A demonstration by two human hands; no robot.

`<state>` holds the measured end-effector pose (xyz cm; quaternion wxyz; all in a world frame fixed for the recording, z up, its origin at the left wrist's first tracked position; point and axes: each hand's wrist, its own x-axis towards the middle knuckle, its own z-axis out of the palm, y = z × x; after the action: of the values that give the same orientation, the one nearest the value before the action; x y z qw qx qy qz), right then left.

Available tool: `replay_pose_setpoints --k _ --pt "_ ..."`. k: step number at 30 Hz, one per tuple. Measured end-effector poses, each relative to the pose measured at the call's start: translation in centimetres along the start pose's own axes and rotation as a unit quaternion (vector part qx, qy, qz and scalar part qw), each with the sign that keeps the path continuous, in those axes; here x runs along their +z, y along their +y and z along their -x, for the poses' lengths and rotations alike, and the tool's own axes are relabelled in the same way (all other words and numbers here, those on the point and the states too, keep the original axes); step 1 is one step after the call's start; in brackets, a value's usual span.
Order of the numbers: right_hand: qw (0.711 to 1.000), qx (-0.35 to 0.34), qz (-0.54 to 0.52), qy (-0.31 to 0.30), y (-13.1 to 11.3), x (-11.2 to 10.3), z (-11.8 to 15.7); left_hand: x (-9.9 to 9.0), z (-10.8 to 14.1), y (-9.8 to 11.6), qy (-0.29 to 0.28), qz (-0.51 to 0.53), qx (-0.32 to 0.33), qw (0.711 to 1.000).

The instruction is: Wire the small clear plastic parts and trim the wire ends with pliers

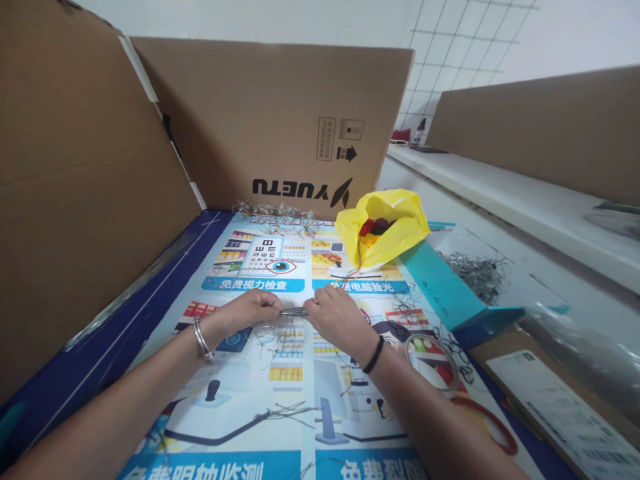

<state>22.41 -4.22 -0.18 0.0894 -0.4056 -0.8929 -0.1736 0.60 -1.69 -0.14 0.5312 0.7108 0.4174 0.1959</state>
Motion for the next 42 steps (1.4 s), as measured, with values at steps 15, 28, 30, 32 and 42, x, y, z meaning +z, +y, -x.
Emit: replay_pose_setpoints --k 15,28,30,32,42 --pt "1.000 0.016 -0.025 -0.009 0.0 0.8 0.2 0.2 -0.1 0.1 0.029 -0.004 -0.005 1.000" --pt "0.998 0.016 -0.062 0.007 0.4 1.3 0.3 0.4 0.1 0.7 0.051 -0.064 0.013 0.997" --pt "0.999 0.010 -0.037 0.008 0.4 1.1 0.3 0.4 0.1 0.5 0.049 -0.062 0.011 0.997" --pt "1.000 0.010 -0.019 0.012 0.3 1.0 0.3 0.4 0.0 0.4 0.050 -0.055 0.006 0.997" --pt "0.999 0.022 0.009 0.029 0.1 1.1 0.3 0.7 -0.5 -0.5 0.096 -0.059 0.007 0.994"
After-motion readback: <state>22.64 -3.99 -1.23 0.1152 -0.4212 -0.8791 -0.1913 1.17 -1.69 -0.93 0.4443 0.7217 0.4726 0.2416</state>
